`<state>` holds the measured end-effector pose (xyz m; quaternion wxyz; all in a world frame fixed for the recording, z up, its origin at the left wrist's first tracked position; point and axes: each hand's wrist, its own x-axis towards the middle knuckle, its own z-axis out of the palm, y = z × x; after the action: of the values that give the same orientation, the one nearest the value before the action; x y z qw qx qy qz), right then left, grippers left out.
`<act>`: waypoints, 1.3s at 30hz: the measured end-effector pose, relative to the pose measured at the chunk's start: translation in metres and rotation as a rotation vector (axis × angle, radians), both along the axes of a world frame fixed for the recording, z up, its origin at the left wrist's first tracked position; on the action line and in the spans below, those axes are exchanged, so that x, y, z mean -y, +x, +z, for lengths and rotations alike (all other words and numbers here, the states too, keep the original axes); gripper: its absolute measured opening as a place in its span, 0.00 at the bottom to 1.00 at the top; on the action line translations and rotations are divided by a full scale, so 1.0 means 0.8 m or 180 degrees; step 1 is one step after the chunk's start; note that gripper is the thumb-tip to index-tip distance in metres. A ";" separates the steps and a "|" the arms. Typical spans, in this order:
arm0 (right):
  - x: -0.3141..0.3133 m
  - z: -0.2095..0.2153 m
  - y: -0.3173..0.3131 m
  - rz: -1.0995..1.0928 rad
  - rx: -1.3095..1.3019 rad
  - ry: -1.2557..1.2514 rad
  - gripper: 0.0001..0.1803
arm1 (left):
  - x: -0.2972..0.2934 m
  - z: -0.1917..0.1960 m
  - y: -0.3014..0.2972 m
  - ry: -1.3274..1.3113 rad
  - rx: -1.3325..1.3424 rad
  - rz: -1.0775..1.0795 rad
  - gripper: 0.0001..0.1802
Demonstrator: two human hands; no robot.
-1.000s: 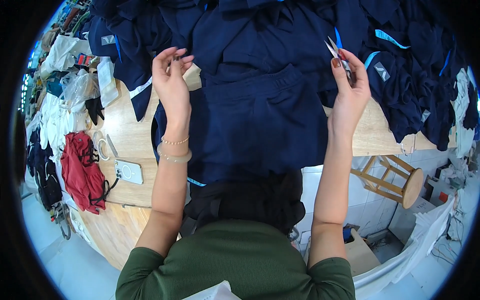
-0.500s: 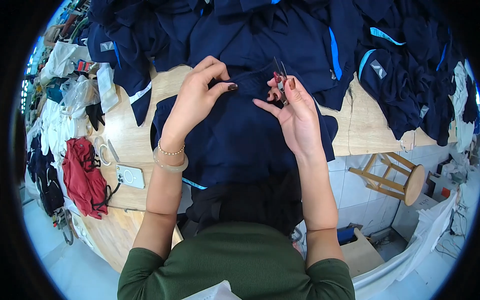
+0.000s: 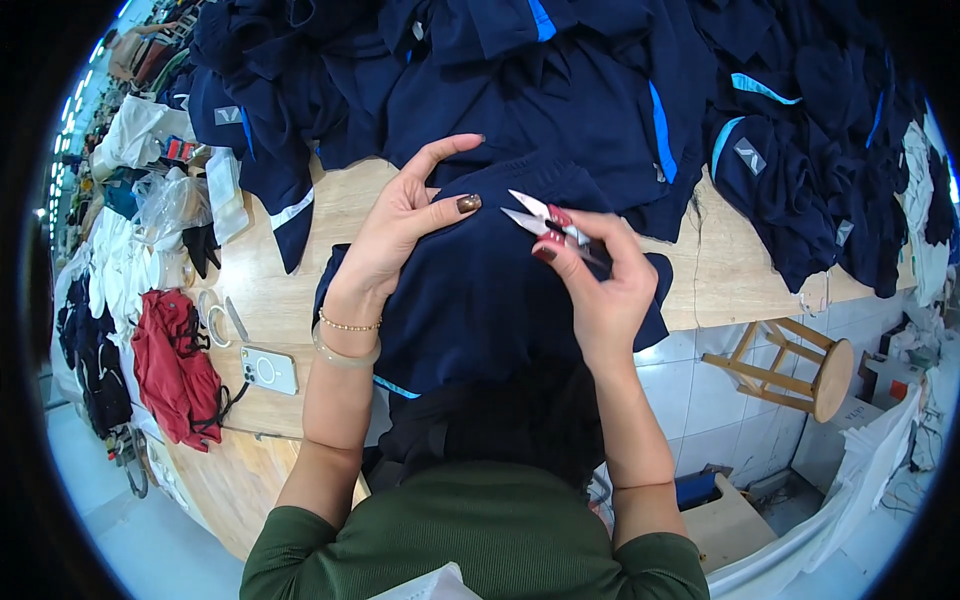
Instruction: Trimming excess threads from blue athletic shorts using thread snips.
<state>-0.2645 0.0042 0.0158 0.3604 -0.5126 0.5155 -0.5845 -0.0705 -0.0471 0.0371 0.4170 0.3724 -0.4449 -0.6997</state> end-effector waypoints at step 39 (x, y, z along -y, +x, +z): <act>-0.002 0.002 0.014 -0.0280 -0.1631 -0.1146 0.12 | -0.005 0.006 -0.016 0.0287 -0.0170 0.0498 0.24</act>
<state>-0.2530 0.0062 0.0176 0.0967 -0.6759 0.4995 -0.5332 -0.0832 -0.0435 0.0416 0.4649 0.4057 -0.3711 -0.6939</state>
